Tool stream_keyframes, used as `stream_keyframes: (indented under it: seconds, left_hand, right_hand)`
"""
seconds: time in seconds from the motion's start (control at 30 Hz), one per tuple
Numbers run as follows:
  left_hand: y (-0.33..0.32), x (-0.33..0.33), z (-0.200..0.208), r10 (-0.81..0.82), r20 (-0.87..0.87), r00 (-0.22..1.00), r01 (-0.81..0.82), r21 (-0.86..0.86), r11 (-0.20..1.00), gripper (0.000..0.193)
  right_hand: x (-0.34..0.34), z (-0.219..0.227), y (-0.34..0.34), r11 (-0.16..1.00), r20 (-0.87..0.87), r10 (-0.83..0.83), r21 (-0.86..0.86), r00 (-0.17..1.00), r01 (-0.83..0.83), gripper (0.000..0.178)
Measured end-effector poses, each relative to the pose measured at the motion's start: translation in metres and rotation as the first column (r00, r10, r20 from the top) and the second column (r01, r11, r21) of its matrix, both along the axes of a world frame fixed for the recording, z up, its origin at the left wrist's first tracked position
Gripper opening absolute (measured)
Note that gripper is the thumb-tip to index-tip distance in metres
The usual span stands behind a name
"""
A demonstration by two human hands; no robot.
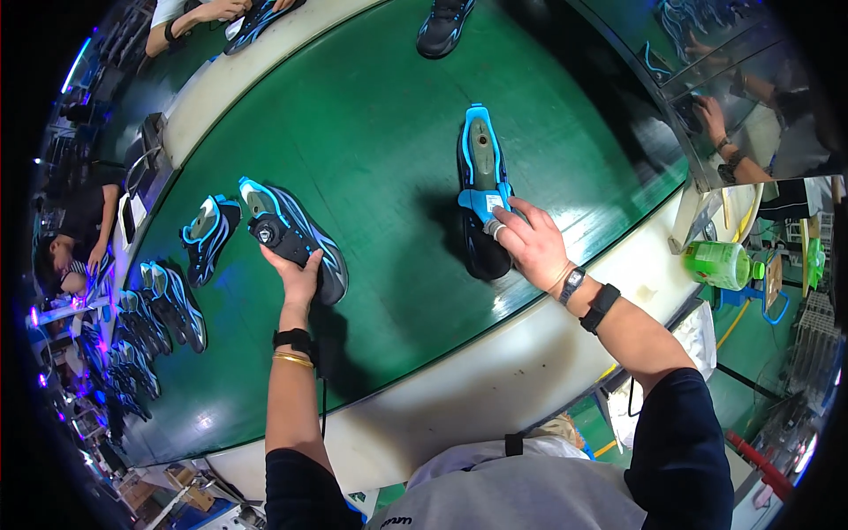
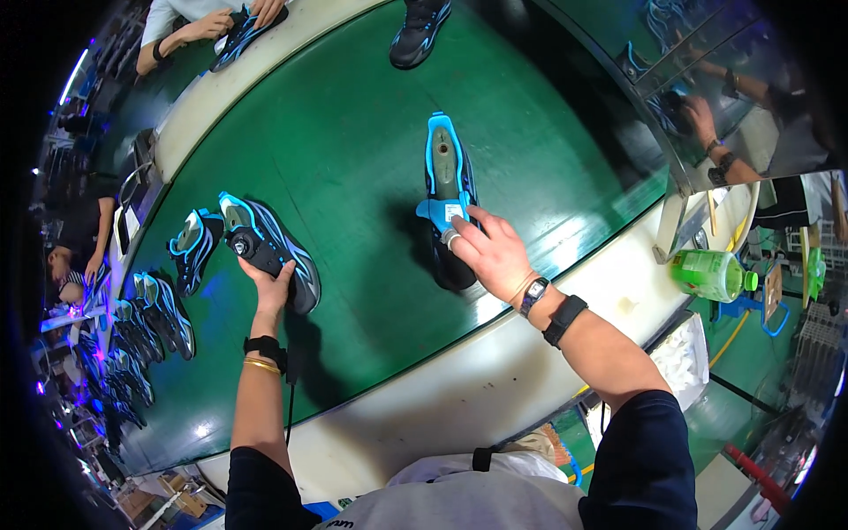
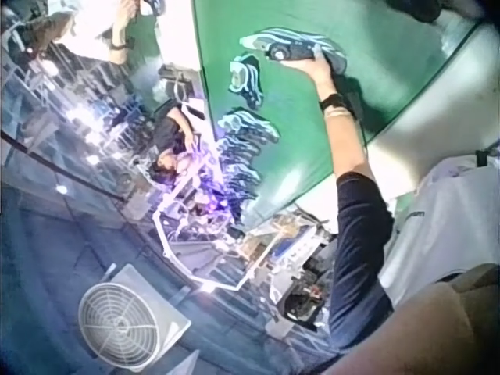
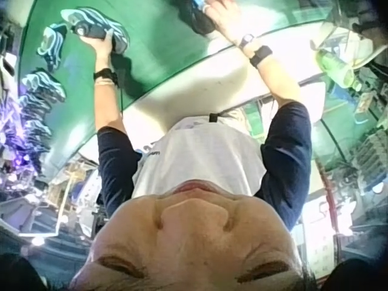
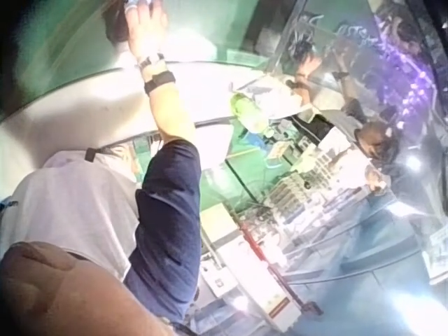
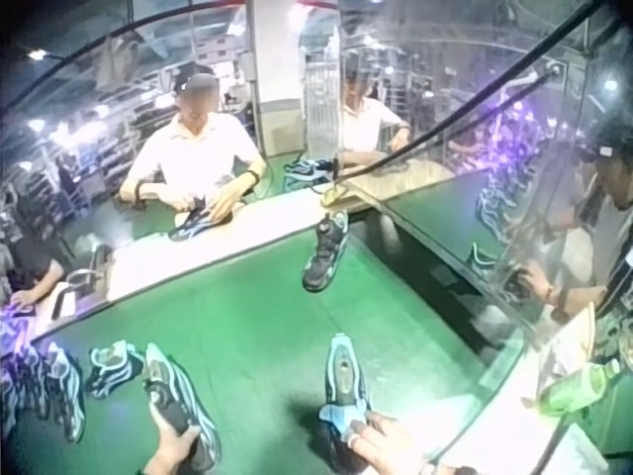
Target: Assembling shoe components on a conveyor belt in a manufacturing facility.
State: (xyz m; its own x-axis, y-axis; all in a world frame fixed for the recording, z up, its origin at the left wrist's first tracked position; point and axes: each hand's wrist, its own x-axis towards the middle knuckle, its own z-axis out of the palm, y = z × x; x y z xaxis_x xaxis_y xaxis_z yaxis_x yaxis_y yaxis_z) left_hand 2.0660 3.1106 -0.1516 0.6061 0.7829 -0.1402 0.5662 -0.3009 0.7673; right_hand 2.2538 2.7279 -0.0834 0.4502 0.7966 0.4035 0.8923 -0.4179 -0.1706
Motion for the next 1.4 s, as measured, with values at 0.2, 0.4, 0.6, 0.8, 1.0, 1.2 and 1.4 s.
stream_keyframes:
  seconds: [0.2,0.4,0.6,0.8,1.0,1.2,1.4]
  left_hand:
    - [-0.010,0.013,0.007,0.019,-0.038,0.999,-0.017,0.050,0.999,0.118]
    - [-0.004,-0.002,0.029,0.103,0.188,0.977,-0.047,-0.284,0.958,0.114]
    - [-0.028,-0.084,0.066,0.171,0.147,0.974,-0.046,-0.613,0.789,0.092]
    - [-0.097,-0.223,0.116,0.190,0.125,0.974,-0.020,-0.786,0.618,0.086]
    - [-0.161,-0.372,0.116,0.155,0.125,0.980,-0.070,-0.510,0.857,0.099]
    - [-0.231,-0.431,0.061,0.153,0.097,0.983,-0.140,-0.129,0.982,0.099]
    - [-0.251,-0.426,0.104,0.076,-0.042,0.996,-0.041,0.550,0.834,0.102]
  right_hand:
    - [0.009,-0.004,-0.018,0.998,-0.139,0.050,0.043,0.989,-0.044,0.029]
    - [0.014,0.025,0.004,0.990,-0.371,-0.087,0.070,0.924,0.121,0.056]
    - [0.024,0.014,0.047,0.949,-0.496,-0.263,0.022,0.827,0.315,0.051]
    - [0.002,0.037,0.050,0.992,-0.436,-0.031,0.100,0.899,0.082,0.043]
    - [-0.073,0.110,0.048,0.965,-0.590,0.259,0.129,0.765,-0.228,0.039]
    - [-0.148,0.132,0.034,0.791,-0.772,0.480,0.175,0.417,-0.586,0.041]
    - [-0.216,0.128,-0.016,0.447,-0.645,0.694,0.040,0.319,-0.894,0.041]
